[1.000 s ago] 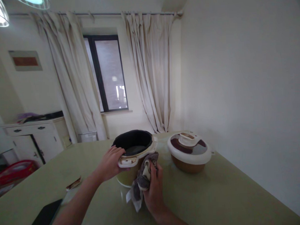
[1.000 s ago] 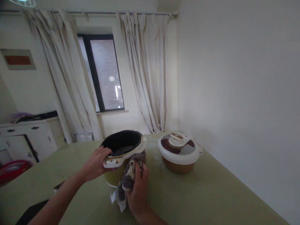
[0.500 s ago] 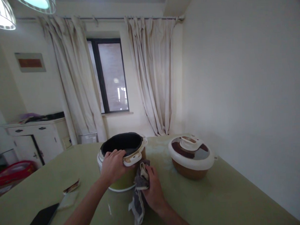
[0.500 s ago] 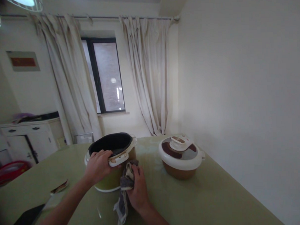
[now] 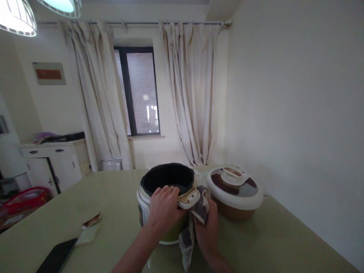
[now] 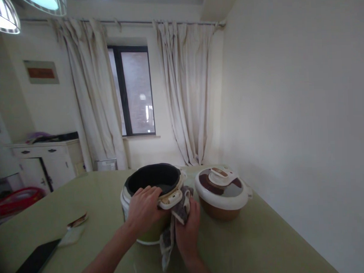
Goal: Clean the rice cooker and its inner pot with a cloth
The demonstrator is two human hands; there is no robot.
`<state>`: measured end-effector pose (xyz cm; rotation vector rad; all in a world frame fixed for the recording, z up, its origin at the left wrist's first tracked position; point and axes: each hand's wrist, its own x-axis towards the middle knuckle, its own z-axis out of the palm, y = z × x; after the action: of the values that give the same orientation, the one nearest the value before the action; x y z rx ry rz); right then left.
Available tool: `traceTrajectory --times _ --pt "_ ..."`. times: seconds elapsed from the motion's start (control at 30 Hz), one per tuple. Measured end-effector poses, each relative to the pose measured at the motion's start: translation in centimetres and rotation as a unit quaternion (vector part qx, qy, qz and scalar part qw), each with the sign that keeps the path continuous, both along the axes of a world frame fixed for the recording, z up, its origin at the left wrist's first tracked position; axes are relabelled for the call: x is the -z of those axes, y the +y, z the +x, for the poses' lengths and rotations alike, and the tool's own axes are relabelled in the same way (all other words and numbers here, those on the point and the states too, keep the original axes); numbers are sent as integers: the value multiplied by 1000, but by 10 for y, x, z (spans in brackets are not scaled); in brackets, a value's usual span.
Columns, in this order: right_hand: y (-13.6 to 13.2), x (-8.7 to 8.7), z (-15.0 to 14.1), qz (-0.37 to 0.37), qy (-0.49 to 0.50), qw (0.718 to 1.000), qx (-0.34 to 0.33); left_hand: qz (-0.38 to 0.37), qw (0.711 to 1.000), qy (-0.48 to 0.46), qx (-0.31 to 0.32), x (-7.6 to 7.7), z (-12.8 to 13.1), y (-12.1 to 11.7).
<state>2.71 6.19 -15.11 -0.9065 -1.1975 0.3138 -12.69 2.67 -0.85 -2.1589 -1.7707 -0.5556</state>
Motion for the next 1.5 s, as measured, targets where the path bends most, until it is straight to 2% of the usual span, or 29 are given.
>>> traceTrajectory --times 0.07,0.13,0.23,0.3,0.37,0.43,0.5,0.57,0.63,0.7,0.83,0.9,0.97,1.03,1.1,1.13,1.2,1.3,1.4,1.43,1.5 --pt "-9 23 -3 -18 1 1000 18 -2 1000 -12 0 5 10 1" --pt "-11 29 -2 -26 1 1000 12 0 1000 -16 -3 7 15 0" --pt "0 6 5 -27 27 999 -13 -11 999 -18 32 3 4 -5" --pt "12 -12 11 -26 41 998 -36 -18 994 -25 103 -4 -17 -7" --pt "19 -15 13 -26 39 998 -48 -10 988 -38 152 -11 -44 -5" --pt "16 1 9 -31 17 999 -19 -3 990 -48 129 -14 -68 1" --pt "1 30 0 -24 -24 999 30 -7 995 -51 91 -10 -81 10" --pt "-19 56 -12 -3 -77 995 59 -2 996 -62 70 -4 -82 17" --pt "-39 66 -25 26 -143 988 59 4 994 -93 62 2 -79 21" --pt "-53 52 -37 76 -232 969 46 -7 991 -122 61 4 -76 22" --pt "-57 -16 -67 183 -386 904 29 -53 985 -149 66 -5 -85 21" --pt "-55 -36 -85 192 -423 885 30 -78 982 -159 72 -12 -93 21" --pt "-54 -33 -98 223 -460 859 14 -103 977 -169 77 -18 -100 19" --pt "-55 -14 -97 275 -506 817 -26 -121 974 -175 79 -22 -102 17" --pt "-57 6 -80 301 -549 777 -62 -124 973 -176 77 -23 -100 16" --pt "-56 10 -67 294 -566 767 -71 -121 974 -174 76 -23 -98 16" --pt "-54 6 -36 269 -581 765 -72 -114 976 -168 77 -21 -95 16" --pt "-49 -27 -9 262 -539 800 -37 -112 977 -157 86 -18 -92 18" --pt "-49 -52 -24 248 -476 844 -3 -109 977 -156 92 -19 -92 18" --pt "-49 -53 -34 254 -474 843 -15 -107 977 -158 92 -19 -93 17" --pt "-49 -43 -53 290 -502 811 -77 -100 978 -162 91 -18 -94 16"
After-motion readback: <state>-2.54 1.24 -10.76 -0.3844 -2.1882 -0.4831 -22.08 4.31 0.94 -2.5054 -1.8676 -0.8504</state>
